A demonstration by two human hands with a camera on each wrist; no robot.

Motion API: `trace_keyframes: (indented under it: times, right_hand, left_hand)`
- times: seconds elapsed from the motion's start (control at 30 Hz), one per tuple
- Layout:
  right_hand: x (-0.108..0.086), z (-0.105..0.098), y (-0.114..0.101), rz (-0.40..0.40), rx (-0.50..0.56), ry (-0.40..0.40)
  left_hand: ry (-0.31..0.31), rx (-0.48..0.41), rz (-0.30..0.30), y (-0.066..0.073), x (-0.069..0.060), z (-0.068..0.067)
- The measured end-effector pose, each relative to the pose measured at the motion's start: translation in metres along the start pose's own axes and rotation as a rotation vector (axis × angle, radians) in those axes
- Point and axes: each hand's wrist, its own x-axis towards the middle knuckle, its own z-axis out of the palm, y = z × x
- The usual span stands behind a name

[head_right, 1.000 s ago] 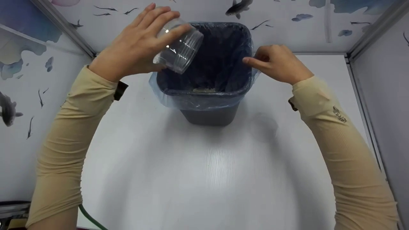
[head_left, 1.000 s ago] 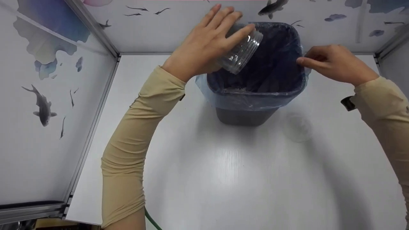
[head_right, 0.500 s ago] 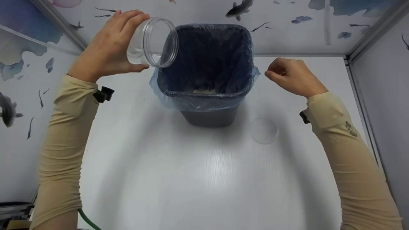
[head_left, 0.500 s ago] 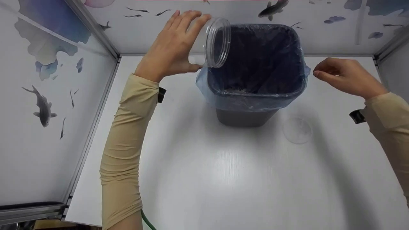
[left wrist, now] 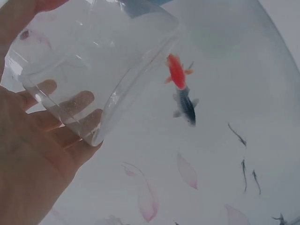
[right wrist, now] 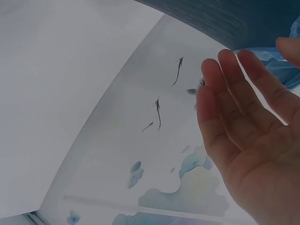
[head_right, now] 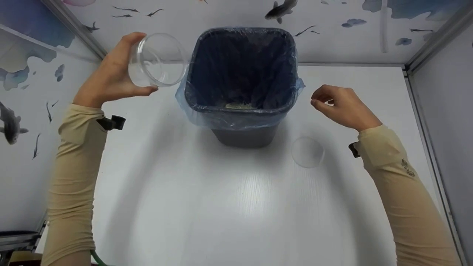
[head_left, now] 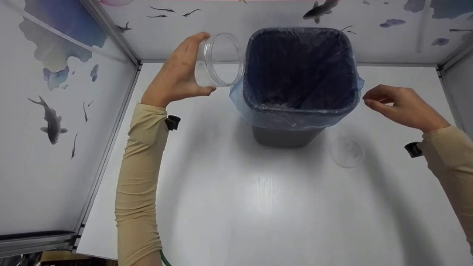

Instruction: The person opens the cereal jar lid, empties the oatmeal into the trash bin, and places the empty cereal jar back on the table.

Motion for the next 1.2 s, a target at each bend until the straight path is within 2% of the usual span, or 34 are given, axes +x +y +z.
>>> trace_keyframes:
  times: [0.2,0.33,0.5,0.67,0.83,1.03,1.2]
  right_hand:
    - [-0.004,0.008,0.004,-0.02,0.029,0.023]
    - [-0.009,0.016,0.009,-0.007,0.052,0.012]
    - [-0.013,0.024,0.014,0.012,0.082,0.014]
    - [-0.019,0.027,0.02,0.049,0.109,0.025]
    - [-0.024,0.028,0.025,0.068,0.118,0.032]
    - [-0.03,0.032,0.03,0.109,0.126,0.014]
    - [-0.039,0.033,0.036,0.134,0.13,0.006]
  left_hand:
    - [0.01,-0.122,-0.044,-0.01,-0.029,0.016]
    - [0.015,-0.179,-0.047,-0.017,-0.047,0.027]
    - [0.01,-0.272,-0.082,-0.023,-0.065,0.039]
    - [-0.039,-0.37,-0.091,-0.024,-0.077,0.055]
    - [-0.083,-0.465,-0.102,-0.024,-0.085,0.079]
    - [-0.119,-0.539,-0.143,-0.022,-0.1,0.11]
    - [-0.153,-0.591,-0.166,-0.018,-0.11,0.13]
